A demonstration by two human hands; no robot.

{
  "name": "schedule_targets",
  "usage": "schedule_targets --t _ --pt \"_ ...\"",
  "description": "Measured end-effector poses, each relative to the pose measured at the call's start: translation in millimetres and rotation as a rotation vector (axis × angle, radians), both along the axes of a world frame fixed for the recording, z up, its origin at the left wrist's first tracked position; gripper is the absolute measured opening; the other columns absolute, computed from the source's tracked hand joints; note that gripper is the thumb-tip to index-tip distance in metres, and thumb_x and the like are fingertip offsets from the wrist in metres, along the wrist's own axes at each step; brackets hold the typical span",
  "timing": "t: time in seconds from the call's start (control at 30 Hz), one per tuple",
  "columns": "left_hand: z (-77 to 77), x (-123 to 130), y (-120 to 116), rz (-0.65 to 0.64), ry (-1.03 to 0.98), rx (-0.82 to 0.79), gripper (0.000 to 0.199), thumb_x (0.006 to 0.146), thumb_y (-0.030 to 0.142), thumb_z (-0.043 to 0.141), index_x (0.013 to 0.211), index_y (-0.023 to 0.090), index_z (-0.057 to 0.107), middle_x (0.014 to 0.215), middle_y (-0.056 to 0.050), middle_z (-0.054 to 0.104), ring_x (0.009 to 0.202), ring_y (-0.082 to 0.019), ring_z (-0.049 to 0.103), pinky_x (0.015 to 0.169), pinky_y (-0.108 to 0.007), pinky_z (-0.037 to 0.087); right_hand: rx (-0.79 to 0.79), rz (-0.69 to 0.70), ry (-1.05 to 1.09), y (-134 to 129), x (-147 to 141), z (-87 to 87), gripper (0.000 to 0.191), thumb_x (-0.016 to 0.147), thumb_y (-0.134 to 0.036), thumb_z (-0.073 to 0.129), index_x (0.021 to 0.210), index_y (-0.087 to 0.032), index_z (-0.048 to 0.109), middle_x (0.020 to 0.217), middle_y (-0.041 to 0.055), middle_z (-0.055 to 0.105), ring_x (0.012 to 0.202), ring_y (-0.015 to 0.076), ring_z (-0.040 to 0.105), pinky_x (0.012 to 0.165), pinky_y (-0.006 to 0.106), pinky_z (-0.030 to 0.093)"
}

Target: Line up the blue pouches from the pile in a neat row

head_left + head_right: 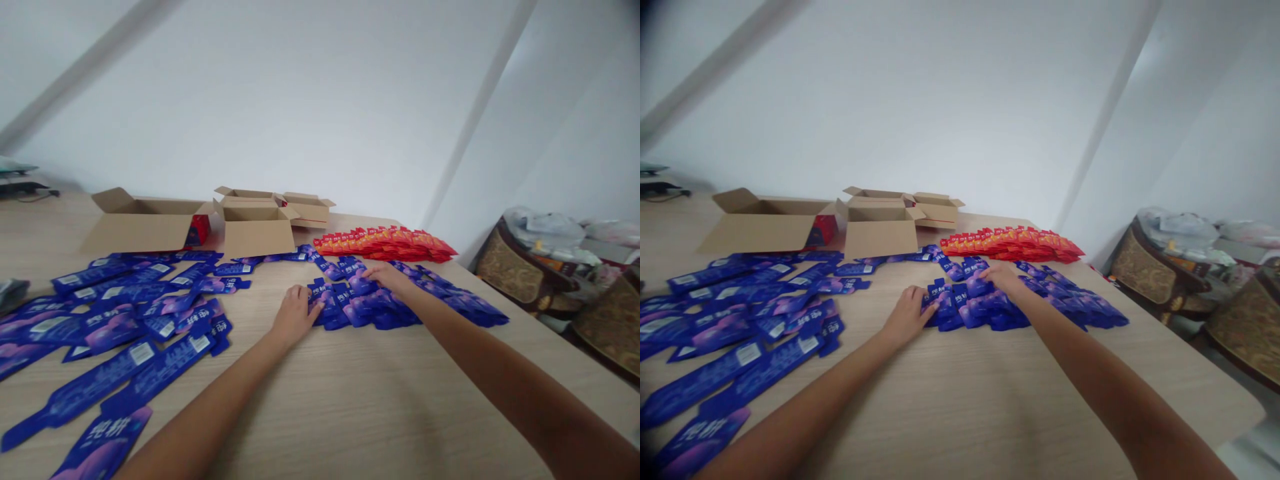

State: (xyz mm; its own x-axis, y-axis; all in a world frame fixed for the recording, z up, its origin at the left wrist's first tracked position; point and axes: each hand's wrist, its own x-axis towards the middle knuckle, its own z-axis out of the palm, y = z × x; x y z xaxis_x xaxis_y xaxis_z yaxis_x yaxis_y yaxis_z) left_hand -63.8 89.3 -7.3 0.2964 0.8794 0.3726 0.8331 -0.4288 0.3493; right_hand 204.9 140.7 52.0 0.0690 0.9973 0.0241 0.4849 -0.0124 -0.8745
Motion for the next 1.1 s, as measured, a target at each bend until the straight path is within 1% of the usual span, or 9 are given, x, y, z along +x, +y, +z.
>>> schedule_targets --t 0.13,0.23,0.4,0.5,0.67,0.77,0.9,1.03,1.1 --pt "-4.3 18.4 -8.0 -0.154 0.048 -0.055 0.077 0.078 0.068 0.038 0.137 0.018 0.033 0.143 -0.015 0.033 0.132 -0.027 0.029 0.106 -0.043 0.025 0.002 0.099 -0.385 -23.2 -26.4 -8.2 0.027 0.070 -0.009 0.047 0.078 -0.017 0.072 0.075 0.0002 0.070 0.067 0.0137 0.060 0.061 0.021 0.043" --pt "-8.8 27.4 -11.6 -0.173 0.106 -0.108 0.088 0.073 0.073 0.039 0.141 0.018 0.026 0.147 -0.016 0.025 0.135 -0.032 0.021 0.107 -0.048 0.020 0.030 0.124 -0.478 -34.1 -33.4 -9.4 0.029 0.071 -0.006 0.045 0.075 -0.019 0.071 0.082 0.0004 0.070 0.080 0.0146 0.061 0.072 0.021 0.043" --pt "-14.5 30.5 -14.4 -0.156 0.138 -0.080 0.082 0.077 0.067 0.041 0.142 0.019 0.026 0.149 -0.014 0.023 0.136 -0.032 0.017 0.109 -0.050 0.016 0.151 0.211 -0.665 -44.8 -34.1 -11.8 0.026 0.076 -0.010 0.045 0.086 -0.019 0.068 0.088 0.0028 0.069 0.084 0.0151 0.060 0.076 0.023 0.041" --pt "-15.3 31.7 -16.1 -0.131 0.134 -0.072 0.081 0.078 0.067 0.040 0.142 0.019 0.027 0.149 -0.015 0.023 0.136 -0.033 0.017 0.108 -0.051 0.016 0.214 0.252 -0.742 -47.8 -35.8 -13.6 0.022 0.073 -0.011 0.051 0.085 -0.019 0.067 0.090 0.0035 0.067 0.087 0.0154 0.058 0.078 0.023 0.040" --pt "-16.8 35.0 -16.7 -0.101 0.130 -0.046 0.073 0.083 0.062 0.035 0.140 0.018 0.030 0.147 -0.014 0.027 0.136 -0.032 0.020 0.108 -0.051 0.017 0.215 0.261 -0.816 -46.1 -41.0 -10.7 0.015 0.078 -0.018 0.050 0.085 -0.018 0.064 0.091 0.0061 0.066 0.087 0.0164 0.058 0.078 0.024 0.040" --pt "-17.4 35.5 -16.4 -0.096 0.122 -0.040 0.070 0.084 0.060 0.034 0.141 0.018 0.029 0.148 -0.013 0.027 0.136 -0.032 0.020 0.109 -0.052 0.017 0.221 0.218 -0.909 -29.1 -43.5 -4.8 0.020 0.084 -0.021 0.045 0.087 -0.016 0.064 0.090 0.0087 0.066 0.089 0.0178 0.059 0.079 0.025 0.040" --pt "-16.3 34.5 -17.2 -0.094 0.102 -0.054 0.073 0.085 0.061 0.032 0.142 0.017 0.024 0.149 -0.014 0.024 0.136 -0.031 0.019 0.109 -0.050 0.017 0.166 0.197 -0.967 17.0 -54.4 -1.6 0.022 0.082 -0.021 0.048 0.095 -0.014 0.065 0.100 0.0110 0.067 0.098 0.0198 0.059 0.084 0.024 0.039" --pt "-16.6 32.8 -17.9 -0.102 0.080 -0.070 0.080 0.081 0.066 0.034 0.143 0.016 0.023 0.150 -0.014 0.020 0.138 -0.032 0.014 0.109 -0.051 0.016 0.083 0.200 -0.989 62.3 -77.9 -6.1 0.037 0.081 -0.036 0.053 0.103 -0.009 0.064 0.106 0.0185 0.065 0.099 0.0272 0.060 0.083 0.030 0.042" --pt "-16.9 31.7 -18.3 -0.108 0.066 -0.072 0.081 0.081 0.067 0.033 0.143 0.016 0.022 0.150 -0.014 0.020 0.138 -0.032 0.012 0.109 -0.052 0.016 0.025 0.211 -1.001 77.2 -89.2 -7.9 0.045 0.074 -0.043 0.059 0.102 -0.008 0.065 0.105 0.0207 0.065 0.096 0.0308 0.061 0.079 0.033 0.044"
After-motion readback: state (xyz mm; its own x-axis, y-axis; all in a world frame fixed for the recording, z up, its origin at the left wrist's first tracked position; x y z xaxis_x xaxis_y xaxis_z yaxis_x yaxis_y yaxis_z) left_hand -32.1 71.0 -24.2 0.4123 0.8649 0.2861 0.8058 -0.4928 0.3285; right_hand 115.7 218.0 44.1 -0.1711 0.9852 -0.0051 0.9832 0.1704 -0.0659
